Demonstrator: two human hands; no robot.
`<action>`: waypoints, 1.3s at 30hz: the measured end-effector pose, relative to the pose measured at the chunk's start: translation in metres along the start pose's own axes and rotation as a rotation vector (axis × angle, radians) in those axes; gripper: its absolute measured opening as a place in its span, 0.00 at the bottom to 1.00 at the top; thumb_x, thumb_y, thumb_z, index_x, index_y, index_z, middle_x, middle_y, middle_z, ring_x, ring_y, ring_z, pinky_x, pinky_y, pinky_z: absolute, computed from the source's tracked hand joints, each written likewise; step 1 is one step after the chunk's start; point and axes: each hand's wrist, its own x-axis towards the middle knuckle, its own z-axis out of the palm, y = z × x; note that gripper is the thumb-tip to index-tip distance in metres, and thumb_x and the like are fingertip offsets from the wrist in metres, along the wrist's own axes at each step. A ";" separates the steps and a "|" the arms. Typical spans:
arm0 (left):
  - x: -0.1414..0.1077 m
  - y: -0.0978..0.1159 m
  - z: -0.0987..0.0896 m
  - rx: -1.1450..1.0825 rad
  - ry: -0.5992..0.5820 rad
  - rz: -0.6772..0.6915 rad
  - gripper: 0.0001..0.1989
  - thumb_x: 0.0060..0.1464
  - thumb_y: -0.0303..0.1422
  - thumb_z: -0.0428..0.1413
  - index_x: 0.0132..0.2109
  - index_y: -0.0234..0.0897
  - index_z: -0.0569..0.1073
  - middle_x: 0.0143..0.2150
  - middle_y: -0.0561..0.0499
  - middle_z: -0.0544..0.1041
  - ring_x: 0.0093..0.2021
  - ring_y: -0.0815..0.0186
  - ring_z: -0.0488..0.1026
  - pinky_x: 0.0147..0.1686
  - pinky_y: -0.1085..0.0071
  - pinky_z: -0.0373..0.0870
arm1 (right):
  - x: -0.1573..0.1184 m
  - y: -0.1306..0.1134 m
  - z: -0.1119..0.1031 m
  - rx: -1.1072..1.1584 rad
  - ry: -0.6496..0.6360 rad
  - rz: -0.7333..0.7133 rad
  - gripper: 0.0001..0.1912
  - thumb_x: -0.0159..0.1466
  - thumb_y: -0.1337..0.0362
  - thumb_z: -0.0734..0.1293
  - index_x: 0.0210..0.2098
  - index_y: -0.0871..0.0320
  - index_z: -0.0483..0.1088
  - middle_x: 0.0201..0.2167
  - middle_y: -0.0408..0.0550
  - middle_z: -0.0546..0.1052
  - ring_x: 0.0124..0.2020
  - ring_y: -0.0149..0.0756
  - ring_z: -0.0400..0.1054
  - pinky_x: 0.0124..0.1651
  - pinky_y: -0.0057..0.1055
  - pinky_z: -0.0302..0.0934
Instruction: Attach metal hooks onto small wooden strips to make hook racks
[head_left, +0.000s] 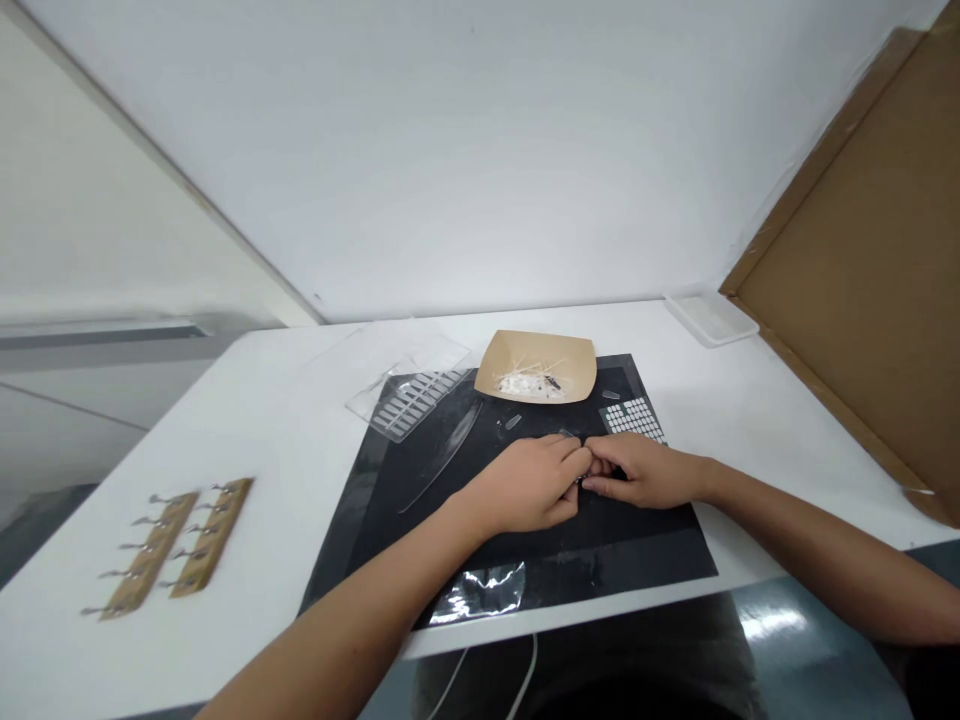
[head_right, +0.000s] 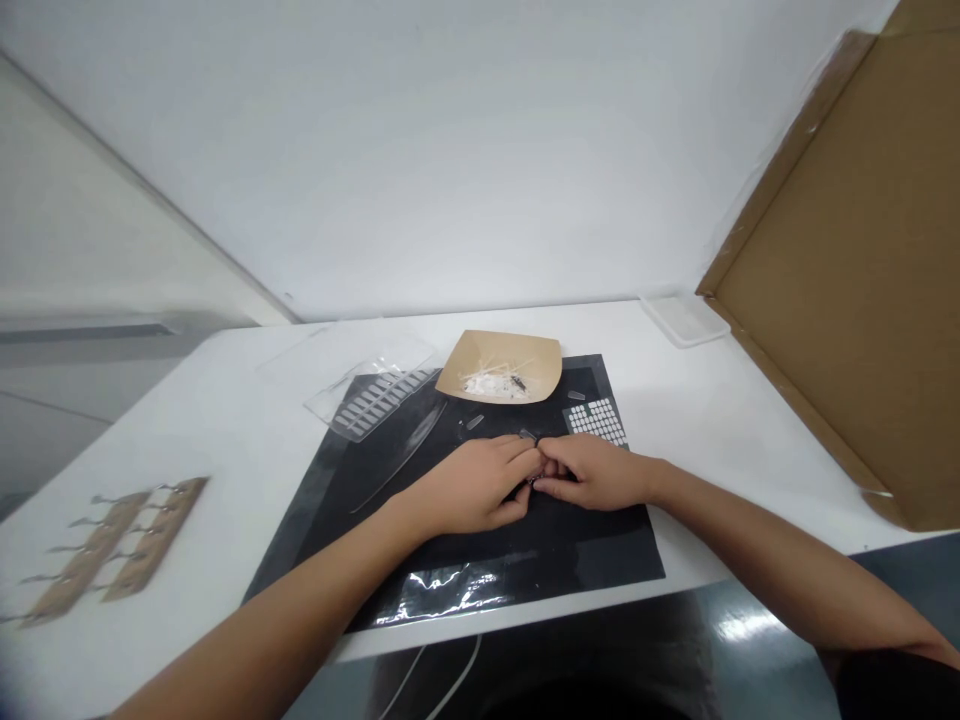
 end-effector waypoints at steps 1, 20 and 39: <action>0.000 0.000 0.000 0.000 -0.003 -0.002 0.04 0.62 0.30 0.54 0.44 0.37 0.70 0.43 0.46 0.77 0.41 0.58 0.74 0.42 0.63 0.74 | 0.000 0.000 0.000 -0.002 -0.002 0.003 0.12 0.73 0.59 0.67 0.36 0.56 0.62 0.31 0.41 0.72 0.30 0.32 0.62 0.34 0.29 0.55; 0.000 0.001 -0.002 -0.019 0.013 -0.015 0.05 0.64 0.31 0.54 0.46 0.37 0.69 0.44 0.45 0.77 0.43 0.57 0.75 0.43 0.62 0.75 | -0.001 0.002 -0.002 -0.031 -0.021 -0.005 0.12 0.74 0.57 0.67 0.37 0.56 0.63 0.32 0.42 0.72 0.31 0.32 0.63 0.35 0.30 0.55; 0.001 0.002 -0.002 -0.018 0.008 -0.010 0.05 0.65 0.31 0.54 0.46 0.37 0.69 0.45 0.45 0.78 0.43 0.57 0.75 0.43 0.63 0.74 | -0.001 -0.001 -0.004 -0.017 -0.030 0.008 0.12 0.73 0.58 0.67 0.37 0.56 0.64 0.32 0.42 0.72 0.31 0.32 0.63 0.35 0.30 0.56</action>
